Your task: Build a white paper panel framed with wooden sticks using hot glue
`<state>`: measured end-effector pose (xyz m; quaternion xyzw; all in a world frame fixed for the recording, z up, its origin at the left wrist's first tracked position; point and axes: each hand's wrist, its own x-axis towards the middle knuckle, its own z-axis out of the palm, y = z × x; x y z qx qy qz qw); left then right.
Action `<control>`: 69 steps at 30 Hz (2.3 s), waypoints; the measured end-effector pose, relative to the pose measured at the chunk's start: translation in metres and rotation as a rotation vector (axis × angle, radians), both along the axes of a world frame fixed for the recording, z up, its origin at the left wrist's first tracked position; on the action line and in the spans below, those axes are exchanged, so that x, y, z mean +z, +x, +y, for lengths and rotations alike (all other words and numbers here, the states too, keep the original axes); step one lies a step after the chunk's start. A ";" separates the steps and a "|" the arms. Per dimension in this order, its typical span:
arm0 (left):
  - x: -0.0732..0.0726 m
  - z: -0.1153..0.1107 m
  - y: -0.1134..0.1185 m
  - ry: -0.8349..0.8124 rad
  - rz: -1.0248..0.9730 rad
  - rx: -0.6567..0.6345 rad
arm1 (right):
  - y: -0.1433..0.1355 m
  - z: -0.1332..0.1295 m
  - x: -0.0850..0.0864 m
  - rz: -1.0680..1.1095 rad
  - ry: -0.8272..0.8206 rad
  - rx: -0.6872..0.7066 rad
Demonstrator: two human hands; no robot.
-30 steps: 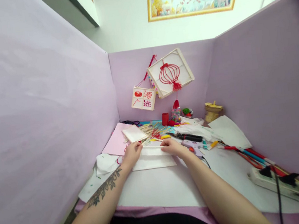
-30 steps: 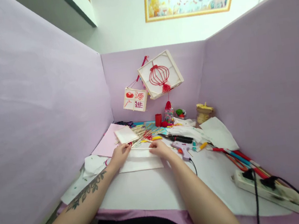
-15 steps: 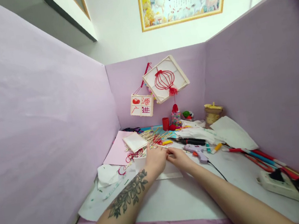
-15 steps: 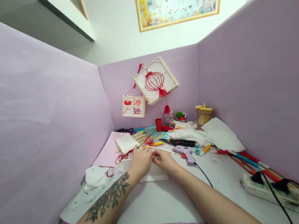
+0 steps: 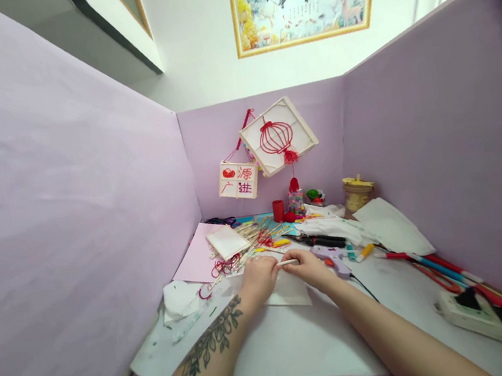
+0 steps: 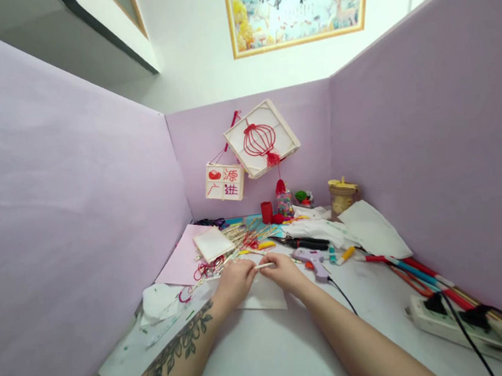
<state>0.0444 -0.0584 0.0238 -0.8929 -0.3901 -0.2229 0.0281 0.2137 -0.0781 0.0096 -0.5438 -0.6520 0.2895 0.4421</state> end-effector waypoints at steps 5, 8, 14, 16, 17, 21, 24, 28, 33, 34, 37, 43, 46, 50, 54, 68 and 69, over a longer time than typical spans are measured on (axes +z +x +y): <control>-0.004 -0.003 -0.001 -0.003 -0.070 -0.020 | 0.002 0.003 -0.004 0.055 -0.010 0.022; -0.006 -0.004 -0.001 -0.009 -0.076 -0.051 | 0.001 0.005 -0.008 0.036 0.017 0.003; -0.006 0.000 -0.003 -0.077 -0.072 -0.019 | -0.002 0.008 -0.013 -0.036 0.084 -0.002; -0.005 0.001 -0.003 -0.103 -0.065 -0.016 | -0.004 0.008 -0.013 -0.067 0.095 -0.007; -0.005 0.002 -0.003 -0.112 -0.060 -0.014 | -0.005 0.007 -0.013 -0.077 0.097 -0.008; -0.008 0.005 -0.002 -0.135 -0.054 0.018 | -0.009 0.005 -0.010 -0.092 0.085 -0.006; -0.009 0.005 -0.002 -0.149 -0.054 0.041 | -0.011 0.003 -0.008 -0.093 0.080 0.008; -0.008 0.002 -0.003 -0.141 -0.058 0.022 | -0.010 0.003 -0.005 -0.087 0.060 -0.005; -0.005 0.001 -0.004 -0.134 0.011 -0.006 | -0.009 0.004 -0.006 -0.073 0.054 0.005; -0.005 0.002 -0.003 -0.140 0.027 0.002 | -0.008 0.005 -0.006 -0.075 0.056 0.005; -0.009 0.005 -0.002 -0.159 0.035 0.015 | -0.009 0.007 -0.009 -0.079 0.053 0.003; -0.016 0.011 -0.002 -0.151 0.050 0.029 | -0.014 0.006 -0.013 -0.110 0.110 0.060; -0.015 0.010 -0.003 -0.146 0.068 0.026 | -0.015 0.005 -0.014 -0.140 0.156 0.075; -0.010 0.005 -0.004 -0.131 0.000 -0.001 | -0.008 0.008 -0.015 -0.147 0.173 -0.018; -0.005 0.001 -0.003 -0.107 -0.040 0.007 | -0.002 0.010 -0.014 -0.118 0.096 -0.033; -0.010 0.003 0.000 -0.058 0.088 0.028 | -0.008 0.015 -0.022 -0.098 0.040 0.000; -0.010 0.003 0.000 -0.062 0.085 0.022 | -0.006 0.015 -0.021 -0.090 0.027 -0.013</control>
